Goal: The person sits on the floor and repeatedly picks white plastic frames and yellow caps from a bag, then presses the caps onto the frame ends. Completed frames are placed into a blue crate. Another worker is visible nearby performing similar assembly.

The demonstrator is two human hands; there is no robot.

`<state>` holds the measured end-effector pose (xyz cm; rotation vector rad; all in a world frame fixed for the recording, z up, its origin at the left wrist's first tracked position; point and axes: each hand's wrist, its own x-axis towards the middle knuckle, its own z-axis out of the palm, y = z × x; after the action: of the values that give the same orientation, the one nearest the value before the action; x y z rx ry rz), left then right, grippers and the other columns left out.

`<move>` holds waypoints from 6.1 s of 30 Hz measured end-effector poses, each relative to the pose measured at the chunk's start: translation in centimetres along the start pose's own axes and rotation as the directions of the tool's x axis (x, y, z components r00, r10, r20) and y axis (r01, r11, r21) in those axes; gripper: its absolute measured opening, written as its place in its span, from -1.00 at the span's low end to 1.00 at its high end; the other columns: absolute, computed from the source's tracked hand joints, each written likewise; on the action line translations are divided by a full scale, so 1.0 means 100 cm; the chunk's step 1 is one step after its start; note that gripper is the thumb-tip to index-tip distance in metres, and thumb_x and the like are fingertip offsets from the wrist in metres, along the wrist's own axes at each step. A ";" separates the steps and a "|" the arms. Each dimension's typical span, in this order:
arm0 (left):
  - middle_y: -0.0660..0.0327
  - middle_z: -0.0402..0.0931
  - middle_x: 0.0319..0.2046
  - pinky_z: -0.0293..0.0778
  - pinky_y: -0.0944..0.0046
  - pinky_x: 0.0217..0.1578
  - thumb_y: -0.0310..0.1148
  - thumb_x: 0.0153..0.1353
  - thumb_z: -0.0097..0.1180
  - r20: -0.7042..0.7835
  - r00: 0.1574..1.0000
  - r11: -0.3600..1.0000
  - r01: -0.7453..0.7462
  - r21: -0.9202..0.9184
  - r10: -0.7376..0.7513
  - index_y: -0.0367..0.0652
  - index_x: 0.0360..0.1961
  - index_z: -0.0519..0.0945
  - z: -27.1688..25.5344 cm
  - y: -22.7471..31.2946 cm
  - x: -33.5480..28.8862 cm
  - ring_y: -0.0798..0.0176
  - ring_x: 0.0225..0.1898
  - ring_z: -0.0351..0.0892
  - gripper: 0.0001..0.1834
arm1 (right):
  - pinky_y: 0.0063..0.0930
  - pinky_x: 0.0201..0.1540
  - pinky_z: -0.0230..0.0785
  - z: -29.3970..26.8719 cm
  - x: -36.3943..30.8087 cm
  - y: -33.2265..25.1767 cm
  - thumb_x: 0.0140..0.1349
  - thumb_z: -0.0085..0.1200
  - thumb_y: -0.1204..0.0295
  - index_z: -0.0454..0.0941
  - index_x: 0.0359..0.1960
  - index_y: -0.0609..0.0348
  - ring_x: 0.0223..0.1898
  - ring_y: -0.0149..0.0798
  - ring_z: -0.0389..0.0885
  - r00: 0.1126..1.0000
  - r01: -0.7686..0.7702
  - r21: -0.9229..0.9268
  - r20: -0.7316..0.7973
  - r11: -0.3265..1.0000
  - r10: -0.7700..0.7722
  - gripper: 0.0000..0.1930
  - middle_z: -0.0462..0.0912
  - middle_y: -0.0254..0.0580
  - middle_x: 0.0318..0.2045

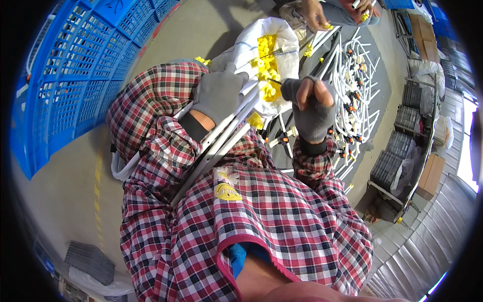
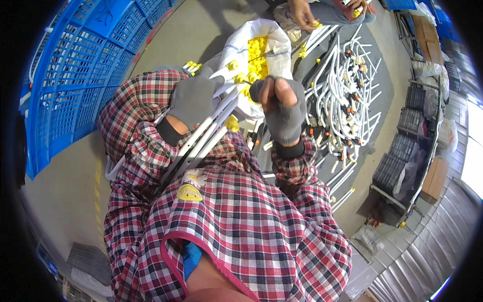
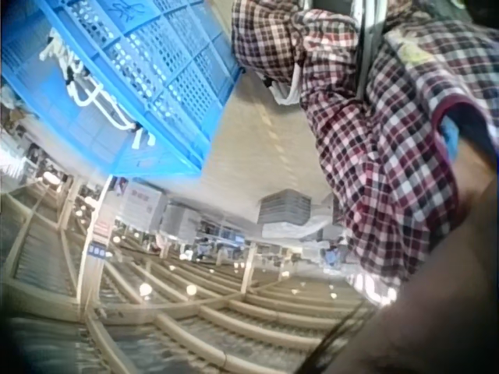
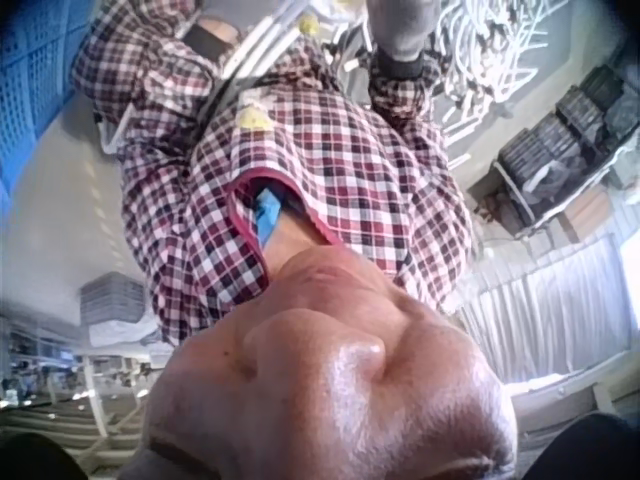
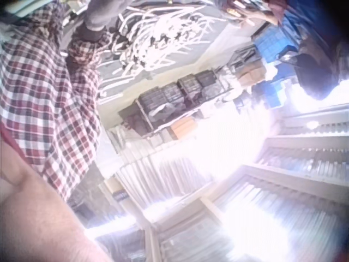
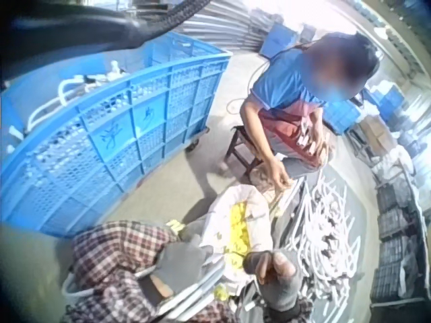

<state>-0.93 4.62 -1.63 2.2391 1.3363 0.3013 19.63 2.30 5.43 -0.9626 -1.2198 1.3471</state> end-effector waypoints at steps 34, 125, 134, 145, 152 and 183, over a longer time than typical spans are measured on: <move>0.00 0.72 -0.25 0.57 0.03 -0.20 0.14 0.05 0.37 -0.013 0.987 0.947 0.152 -0.284 -0.162 -0.20 0.06 0.60 -0.024 -0.016 0.021 -0.03 -0.20 0.73 -0.29 | -0.30 -0.34 0.08 -0.025 0.019 0.020 0.48 -0.27 0.00 0.32 -0.66 0.11 -0.55 -0.25 0.21 0.991 0.124 0.332 -0.095 0.935 -0.097 -0.43 0.26 -0.29 -0.70; 0.08 0.60 0.13 0.50 0.07 0.17 0.11 0.52 -0.18 0.278 0.131 -0.304 -0.268 -0.914 -0.952 -0.21 0.25 0.50 0.204 -0.135 -0.406 0.12 0.13 0.59 -0.38 | -0.10 0.16 0.38 0.155 0.023 0.135 0.30 0.22 0.09 0.46 0.24 0.19 0.03 0.13 0.54 0.594 0.794 -0.509 0.768 0.332 -0.241 -0.41 0.53 0.07 0.08; -0.01 0.54 0.17 0.39 0.05 0.29 0.14 0.47 -0.09 0.130 0.398 -0.385 -0.671 -0.634 -0.908 -0.39 0.22 0.46 0.094 -0.115 -0.346 0.01 0.20 0.53 -0.29 | -0.15 0.06 0.42 0.091 -0.030 0.117 0.06 0.23 0.49 0.25 0.36 0.29 -0.08 0.06 0.55 0.462 0.799 -0.431 0.886 0.419 0.030 -0.24 0.52 0.05 -0.04; 0.13 0.74 -0.23 0.55 0.11 0.06 -0.07 0.52 -0.15 -0.388 0.429 0.578 0.569 -0.585 -0.816 -0.29 -0.06 0.63 0.078 -0.194 -0.358 0.09 -0.11 0.72 -0.51 | 0.02 -0.22 0.54 0.144 -0.007 0.083 0.20 0.20 0.19 0.18 0.11 0.26 -0.28 0.21 0.72 0.393 0.607 -0.719 0.642 0.339 0.658 -0.40 0.69 0.17 -0.35; -0.16 0.60 0.01 0.55 0.00 0.18 -0.23 0.49 -0.16 -0.192 0.378 0.142 -0.155 -0.978 -0.906 -0.48 0.06 0.49 0.128 -0.170 -0.374 -0.04 0.04 0.63 -0.55 | -0.07 -0.22 0.55 0.135 0.005 0.089 0.06 0.32 0.26 0.23 0.12 0.32 -0.28 0.17 0.71 0.178 0.630 -0.581 0.754 0.515 0.633 -0.32 0.67 0.17 -0.34; -0.16 0.62 0.01 0.52 -0.06 0.23 -0.27 0.41 0.06 -0.565 -0.690 0.863 -0.499 -0.081 -0.452 -0.50 0.15 0.43 -0.010 0.241 -0.584 0.00 0.07 0.64 -0.52 | -0.08 -0.35 0.50 0.384 -0.067 -0.116 0.00 0.26 0.41 0.41 -0.12 0.12 -0.30 0.14 0.67 -0.644 0.671 0.710 0.701 0.212 -0.307 -0.61 0.62 -0.08 -0.37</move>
<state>-11.86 -55.05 15.96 0.3378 1.1264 3.2726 -14.84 -10.89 22.61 1.3052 -2.4914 0.3049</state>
